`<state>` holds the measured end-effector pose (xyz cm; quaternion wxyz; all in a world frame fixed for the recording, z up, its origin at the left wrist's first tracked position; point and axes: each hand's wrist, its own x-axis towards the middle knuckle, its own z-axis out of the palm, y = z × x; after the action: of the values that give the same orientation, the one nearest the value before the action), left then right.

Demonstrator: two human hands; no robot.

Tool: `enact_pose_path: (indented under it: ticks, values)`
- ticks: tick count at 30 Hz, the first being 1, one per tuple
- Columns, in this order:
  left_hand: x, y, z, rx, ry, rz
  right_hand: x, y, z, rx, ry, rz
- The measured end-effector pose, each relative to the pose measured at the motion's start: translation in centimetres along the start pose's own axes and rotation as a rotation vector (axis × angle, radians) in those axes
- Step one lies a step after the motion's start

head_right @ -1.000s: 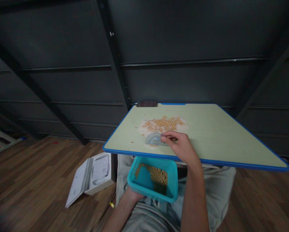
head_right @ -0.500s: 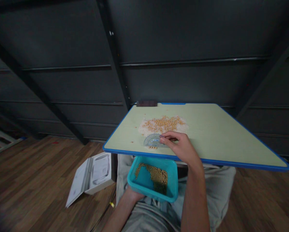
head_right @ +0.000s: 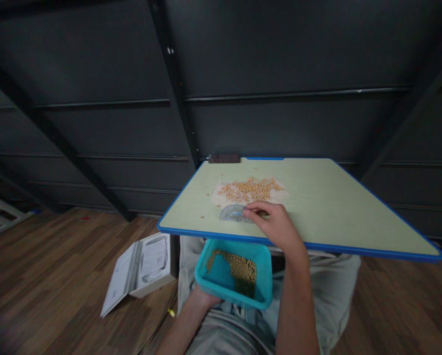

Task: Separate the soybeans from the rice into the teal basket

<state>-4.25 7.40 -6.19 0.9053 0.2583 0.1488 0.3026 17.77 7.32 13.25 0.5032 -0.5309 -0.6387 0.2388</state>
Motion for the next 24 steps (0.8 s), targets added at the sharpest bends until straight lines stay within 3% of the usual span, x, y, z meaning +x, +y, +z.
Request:
enact_pose_path:
  ticks: [12,18,24]
  values:
    - [-0.7,0.5,0.5,-0.05,0.029,0.027,0.4,1.3,-0.2,-0.086,0.289,-0.02]
    - [-0.9,0.9,1.4,-0.044,0.018,0.004,0.6,1.7,0.0,-0.136,0.29,-0.017]
    - [-0.9,0.8,0.6,-0.021,0.022,0.003,0.5,1.1,0.0,-0.064,0.214,-0.002]
